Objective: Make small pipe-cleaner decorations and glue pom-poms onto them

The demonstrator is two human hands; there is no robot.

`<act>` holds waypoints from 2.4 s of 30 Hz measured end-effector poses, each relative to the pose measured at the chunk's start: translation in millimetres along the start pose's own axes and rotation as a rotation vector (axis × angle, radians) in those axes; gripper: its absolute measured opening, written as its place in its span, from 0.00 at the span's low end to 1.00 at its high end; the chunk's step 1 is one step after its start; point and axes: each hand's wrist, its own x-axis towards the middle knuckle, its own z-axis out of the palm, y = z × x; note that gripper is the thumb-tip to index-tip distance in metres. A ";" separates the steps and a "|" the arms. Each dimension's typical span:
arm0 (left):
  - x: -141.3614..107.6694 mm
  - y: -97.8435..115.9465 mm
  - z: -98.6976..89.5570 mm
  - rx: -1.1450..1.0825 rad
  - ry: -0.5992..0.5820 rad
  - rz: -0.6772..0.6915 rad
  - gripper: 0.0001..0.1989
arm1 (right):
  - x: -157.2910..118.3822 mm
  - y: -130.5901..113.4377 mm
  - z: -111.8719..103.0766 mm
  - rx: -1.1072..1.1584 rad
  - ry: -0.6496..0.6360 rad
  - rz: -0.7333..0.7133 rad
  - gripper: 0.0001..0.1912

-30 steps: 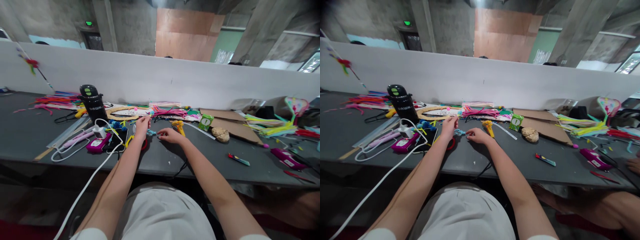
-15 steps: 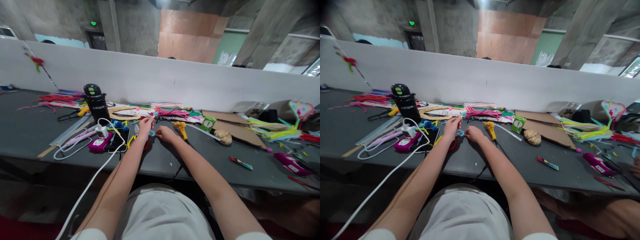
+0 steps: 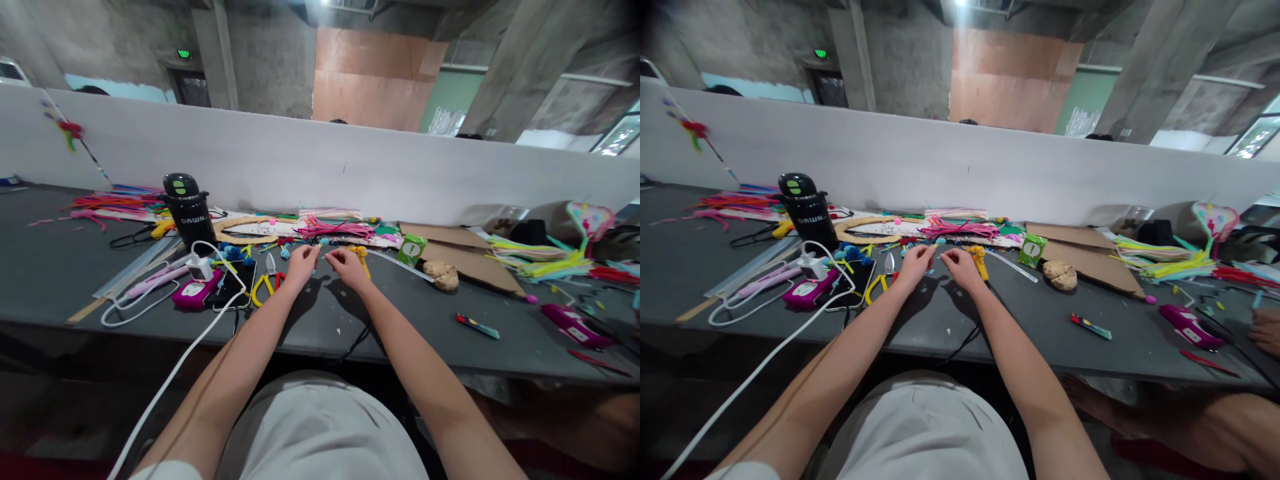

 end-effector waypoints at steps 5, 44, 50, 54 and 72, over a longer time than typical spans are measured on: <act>-2.4 -5.3 8.2 -0.035 -0.068 0.019 0.17 | -6.8 -4.8 4.5 0.065 0.087 0.018 0.18; -6.9 0.3 12.3 -0.276 -0.169 -0.116 0.19 | -10.7 -7.8 -5.5 0.214 0.116 0.040 0.19; -9.0 6.9 10.1 -0.230 -0.128 -0.173 0.19 | -9.4 -6.3 -13.2 0.039 0.204 -0.049 0.16; -9.6 9.7 9.7 -0.222 -0.111 -0.170 0.18 | -8.9 -3.4 -17.3 -0.040 0.259 -0.079 0.15; -9.7 5.2 11.9 -0.119 -0.140 -0.113 0.16 | -14.9 -4.6 -11.6 -0.340 0.268 -0.225 0.11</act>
